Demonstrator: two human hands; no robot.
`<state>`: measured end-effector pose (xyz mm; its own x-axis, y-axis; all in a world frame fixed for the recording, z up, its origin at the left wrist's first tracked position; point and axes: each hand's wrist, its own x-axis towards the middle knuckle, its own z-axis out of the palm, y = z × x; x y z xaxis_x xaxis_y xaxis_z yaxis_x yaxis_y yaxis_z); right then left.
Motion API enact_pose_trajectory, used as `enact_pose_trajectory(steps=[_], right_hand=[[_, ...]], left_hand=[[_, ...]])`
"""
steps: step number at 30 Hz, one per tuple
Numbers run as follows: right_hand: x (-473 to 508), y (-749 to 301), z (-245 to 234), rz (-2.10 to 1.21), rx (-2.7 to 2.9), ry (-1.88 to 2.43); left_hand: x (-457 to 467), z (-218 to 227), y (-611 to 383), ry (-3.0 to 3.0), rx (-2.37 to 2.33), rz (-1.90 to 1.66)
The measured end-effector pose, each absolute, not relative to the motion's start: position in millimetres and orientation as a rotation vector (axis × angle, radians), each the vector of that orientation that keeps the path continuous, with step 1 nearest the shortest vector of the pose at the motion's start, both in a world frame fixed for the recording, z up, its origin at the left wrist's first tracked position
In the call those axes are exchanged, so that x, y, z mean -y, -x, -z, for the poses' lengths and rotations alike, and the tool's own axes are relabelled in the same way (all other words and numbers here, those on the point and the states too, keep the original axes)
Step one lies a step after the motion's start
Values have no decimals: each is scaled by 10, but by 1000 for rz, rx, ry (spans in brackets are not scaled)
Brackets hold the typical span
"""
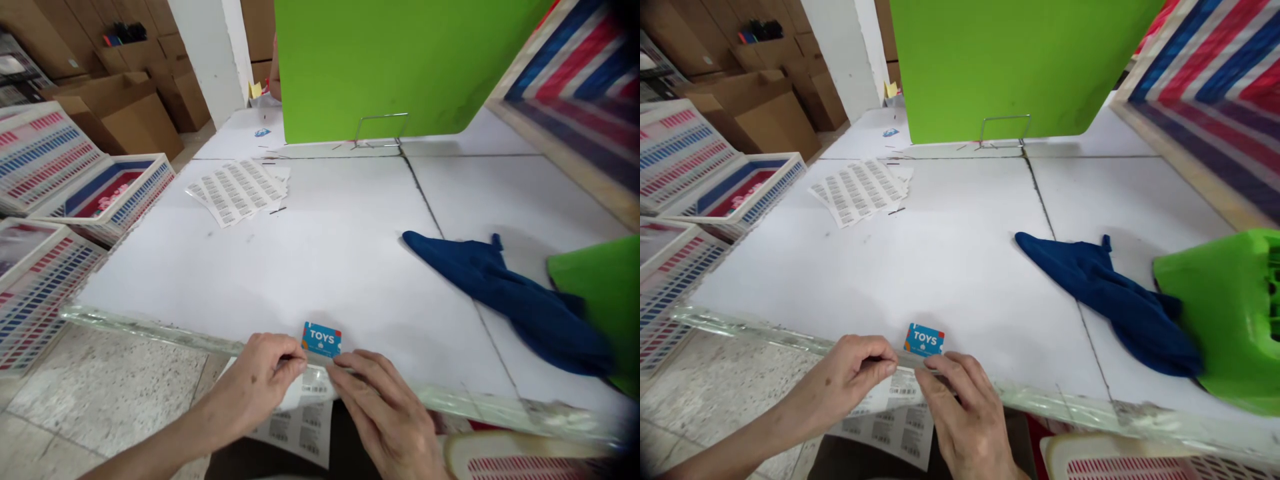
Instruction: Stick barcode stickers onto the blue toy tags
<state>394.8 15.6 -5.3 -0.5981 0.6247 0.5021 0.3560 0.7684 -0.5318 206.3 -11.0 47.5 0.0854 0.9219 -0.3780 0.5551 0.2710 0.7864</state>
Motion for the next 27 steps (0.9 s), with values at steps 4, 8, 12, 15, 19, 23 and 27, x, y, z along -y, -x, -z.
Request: enact_pose_trajectory(steps=[4, 8, 12, 15, 19, 23, 27], right_hand=[[-131, -3922, 25, -531, 2209, 744], [-120, -3916, 28, -515, 2227, 733], [-116, -3933, 28, -506, 2184, 783], [-102, -3954, 53, -538, 2158, 871], [-89, -3981, 147, -494, 2231, 834], [-127, -3981, 170, -339, 2263, 770], [-129, -3974, 56, -235, 2332, 686]], left_hand=[[107, -483, -2107, -1417, -1609, -495], [111, -474, -2126, -1453, -1612, -515], [143, -463, -2079, -1477, -1538, -518], [175, -480, -2021, -1474, -1538, -450], [181, -504, -1984, -1421, -1605, -350], [160, -477, -1993, -1302, -1630, -344], [128, -414, -1990, -1286, -1611, -355]])
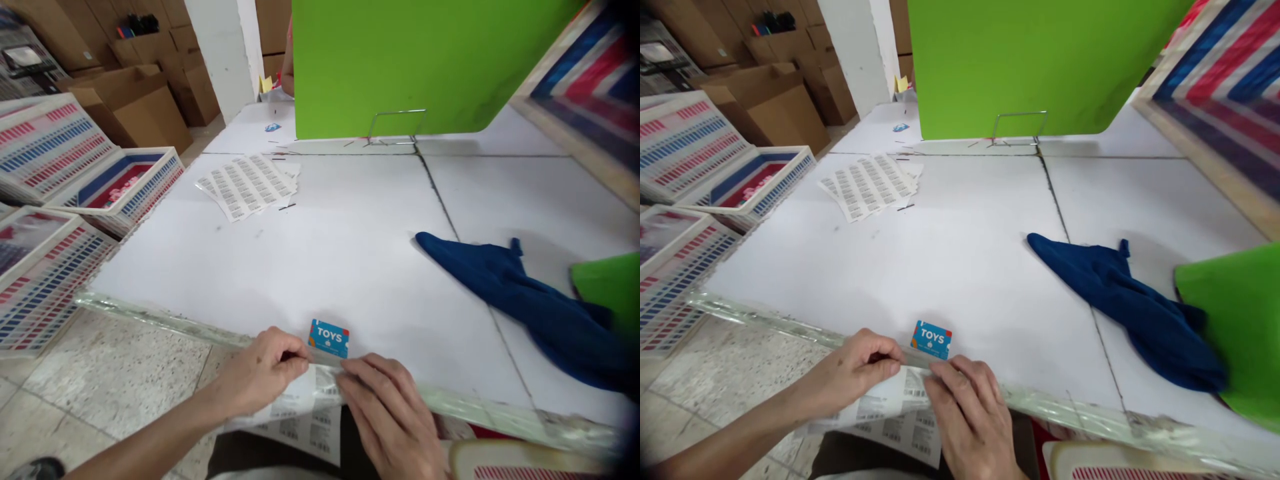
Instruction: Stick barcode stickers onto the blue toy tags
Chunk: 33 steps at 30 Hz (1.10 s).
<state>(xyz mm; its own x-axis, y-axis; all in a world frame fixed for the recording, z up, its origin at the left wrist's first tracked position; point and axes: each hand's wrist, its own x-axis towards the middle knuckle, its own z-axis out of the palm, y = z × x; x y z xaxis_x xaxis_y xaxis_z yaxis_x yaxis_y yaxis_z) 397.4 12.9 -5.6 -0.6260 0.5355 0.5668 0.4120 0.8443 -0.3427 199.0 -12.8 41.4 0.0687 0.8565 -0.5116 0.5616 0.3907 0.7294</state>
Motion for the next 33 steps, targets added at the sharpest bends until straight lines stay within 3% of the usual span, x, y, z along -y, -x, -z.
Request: enact_pose_trajectory(steps=[5, 11, 14, 20, 33], right_hand=[[-44, -4056, -124, -365, 2387, 586], [-329, -4074, -98, -876, 1988, 1207], [-483, -4004, 38, -1034, 1897, 1310], [-514, -3857, 171, -1010, 1971, 1279], [-431, -3736, 209, -909, 2011, 1316]], left_hand=[[119, -317, -1971, -1370, -1605, -397], [354, -209, -2128, -1781, -1460, -333], [474, -102, -2200, -2052, -1425, -344], [545, 58, -2166, -2305, -1508, -581], [559, 142, -2100, -2366, -1490, -626]])
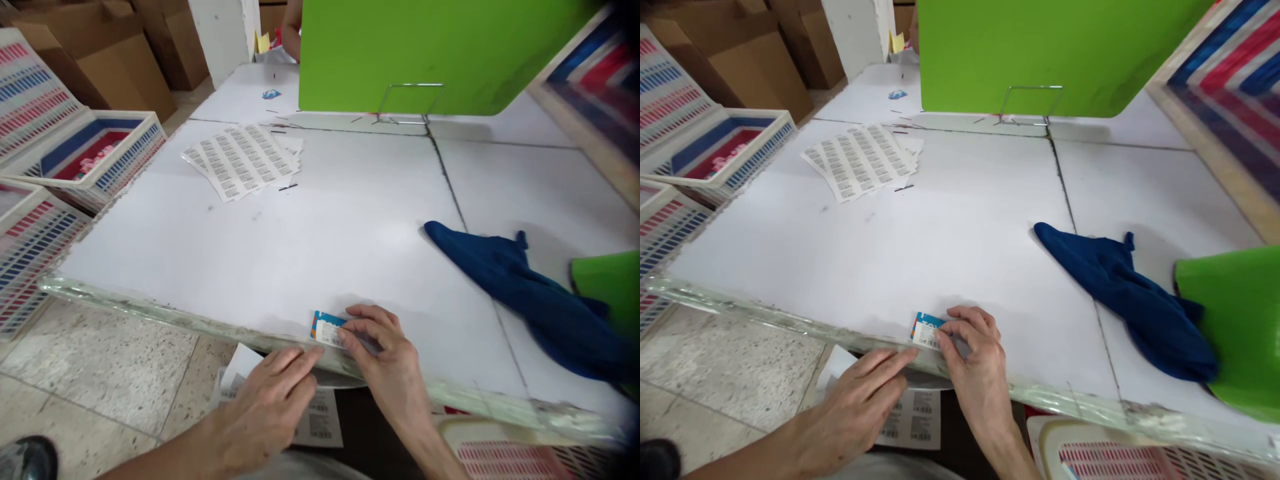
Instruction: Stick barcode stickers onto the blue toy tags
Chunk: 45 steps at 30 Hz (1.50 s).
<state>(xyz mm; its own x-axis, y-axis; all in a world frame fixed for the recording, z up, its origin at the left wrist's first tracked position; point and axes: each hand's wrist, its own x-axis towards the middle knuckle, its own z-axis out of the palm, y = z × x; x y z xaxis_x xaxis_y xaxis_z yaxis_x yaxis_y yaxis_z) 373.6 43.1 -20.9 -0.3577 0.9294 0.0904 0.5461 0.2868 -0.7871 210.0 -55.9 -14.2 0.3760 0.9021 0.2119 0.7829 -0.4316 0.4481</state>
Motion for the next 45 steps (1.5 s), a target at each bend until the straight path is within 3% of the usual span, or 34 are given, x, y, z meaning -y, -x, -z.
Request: enact_pose_trajectory(steps=[45], right_hand=[[-397, -3709, 253, -799, 2002, 1295]], left_hand=[[478, 209, -2075, -2493, -1483, -548]])
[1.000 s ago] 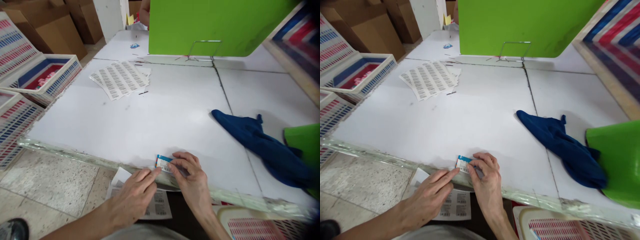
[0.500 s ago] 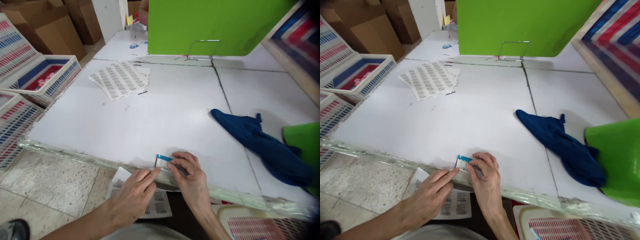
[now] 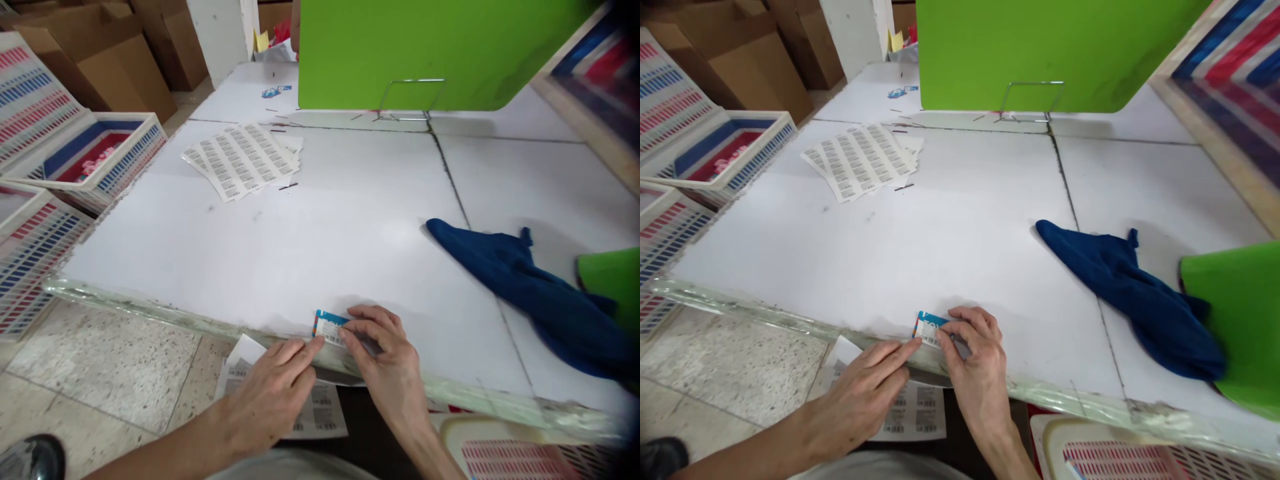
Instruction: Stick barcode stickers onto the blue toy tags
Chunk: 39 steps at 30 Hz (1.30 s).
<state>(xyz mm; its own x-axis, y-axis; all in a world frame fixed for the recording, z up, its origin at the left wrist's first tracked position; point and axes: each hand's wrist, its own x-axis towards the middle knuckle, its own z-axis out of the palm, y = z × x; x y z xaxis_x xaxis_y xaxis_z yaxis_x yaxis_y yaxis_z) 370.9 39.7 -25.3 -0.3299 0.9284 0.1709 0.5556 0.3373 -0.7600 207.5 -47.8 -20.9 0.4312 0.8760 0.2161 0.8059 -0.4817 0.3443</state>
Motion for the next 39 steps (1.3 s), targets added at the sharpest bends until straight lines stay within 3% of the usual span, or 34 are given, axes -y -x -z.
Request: enact_pose_trajectory(steps=[39], right_hand=[[-402, -3698, 246, -760, 2028, 1292]], left_hand=[[469, 212, -2092, -2478, -1478, -539]])
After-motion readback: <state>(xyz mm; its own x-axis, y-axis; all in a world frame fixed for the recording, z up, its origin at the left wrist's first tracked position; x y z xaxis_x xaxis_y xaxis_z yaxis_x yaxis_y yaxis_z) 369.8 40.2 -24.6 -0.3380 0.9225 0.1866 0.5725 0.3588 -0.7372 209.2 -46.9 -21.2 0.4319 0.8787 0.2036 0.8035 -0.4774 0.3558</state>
